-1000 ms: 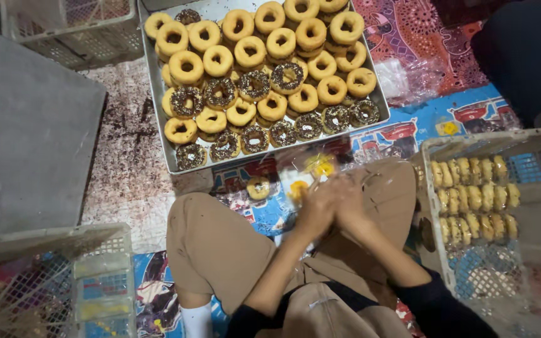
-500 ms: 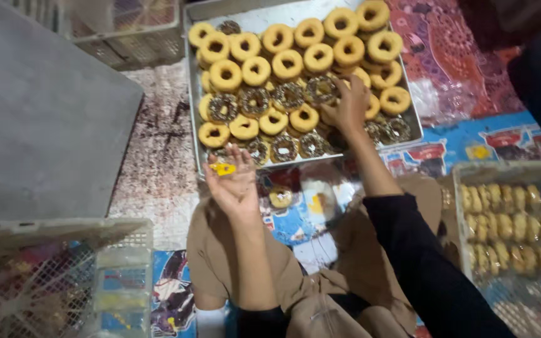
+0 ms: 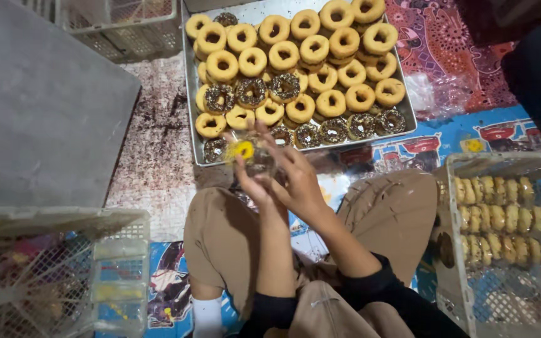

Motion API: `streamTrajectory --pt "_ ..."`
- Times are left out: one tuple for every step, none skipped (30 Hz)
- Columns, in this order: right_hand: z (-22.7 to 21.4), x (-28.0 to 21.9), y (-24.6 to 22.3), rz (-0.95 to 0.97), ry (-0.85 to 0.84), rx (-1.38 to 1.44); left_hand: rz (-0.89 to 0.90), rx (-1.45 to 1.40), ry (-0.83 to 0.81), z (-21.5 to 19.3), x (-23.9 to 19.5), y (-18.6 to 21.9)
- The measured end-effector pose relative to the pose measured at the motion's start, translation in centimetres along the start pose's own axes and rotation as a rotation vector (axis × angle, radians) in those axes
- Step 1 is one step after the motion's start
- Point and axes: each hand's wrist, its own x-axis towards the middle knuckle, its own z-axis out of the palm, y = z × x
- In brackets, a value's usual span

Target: The person sits on the floor and repeatedly picks donuts from a metal tray, places them into small clear plastic bags, and sets the filled bags into a nearby plastic crate. The process is repeated for both plain and chocolate-sprinkled donuts.

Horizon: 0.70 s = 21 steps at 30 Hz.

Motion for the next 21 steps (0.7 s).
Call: streamTrajectory --pt "0.3 0.2 -0.2 -0.011 0.007 0.112 -0.083 -0.138 -0.061 0.4 0.0 0.6" --pt "0.4 0.3 -0.6 -0.022 0.012 0.225 -0.168 -0.276 -0.122 0.7 0.1 1.2" --pt "0.1 0.3 -1.1 -0.030 0.014 0.334 -0.190 -0.236 -0.130 0.8 -0.2 1.4" --pt "-0.2 0.4 -1.5 -0.032 0.115 0.299 -0.212 -0.196 -0.139 0.8 -0.7 1.3" --pt "-0.7 0.2 -2.0 -0.021 0.217 0.263 -0.236 -0.155 -0.136 0.7 -1.7 1.2" --pt "-1.4 0.2 -2.3 -0.008 0.319 0.227 -0.059 0.148 0.073 0.7 -2.8 1.2" --pt "-2.1 0.8 -2.5 -0.077 0.137 0.232 0.122 0.452 0.266 0.9 -3.2 1.2" --pt "-3.5 1.5 -2.2 -0.145 -0.045 0.234 0.313 0.755 0.453 1.4 -3.3 1.3" --pt "-5.2 2.2 -1.6 -0.214 -0.230 0.230 0.350 1.022 0.195 1.9 -3.2 1.3" --pt "-6.5 3.0 -0.7 -0.258 -0.325 0.205 0.386 1.276 -0.077 2.5 -2.9 1.4" --pt "-7.5 3.0 0.2 -0.280 -0.431 0.192 0.406 1.527 -0.343 3.1 -3.4 2.1" --pt "-8.4 2.6 1.0 -0.302 -0.537 0.179 0.343 1.738 -0.422 3.8 -3.4 2.6" --pt "-9.4 2.5 1.6 -0.158 -0.489 0.332 0.284 1.940 -0.516 4.8 -2.8 2.8" --pt "-10.3 2.4 1.9 -0.014 -0.437 0.483 0.218 2.138 -0.614 6.0 -2.4 3.0" --pt "-11.1 2.7 2.1 0.116 -0.379 0.625 0.230 2.098 -0.643 7.5 -1.9 3.0" --pt "-11.9 3.0 2.1 0.054 -0.360 0.592 0.242 2.058 -0.671 9.0 -1.6 2.9" --pt "-12.4 2.7 1.8 0.008 -0.338 0.562 0.233 2.018 -0.697 10.3 -1.9 2.9" --pt "-12.7 2.4 1.4 -0.038 -0.315 0.531 0.360 2.009 -0.901 11.5 -2.3 2.8" --pt "-13.1 2.1 0.9 -0.101 -0.274 0.441 0.483 1.977 -1.108 12.6 -2.9 2.9" --pt "-13.3 1.9 0.3 -0.162 -0.234 0.348 0.606 1.926 -1.316 13.5 -3.3 2.8" --pt "-13.4 2.0 -0.3 -0.226 -0.201 0.260 0.608 1.936 -1.365 14.3 -3.6 2.9"
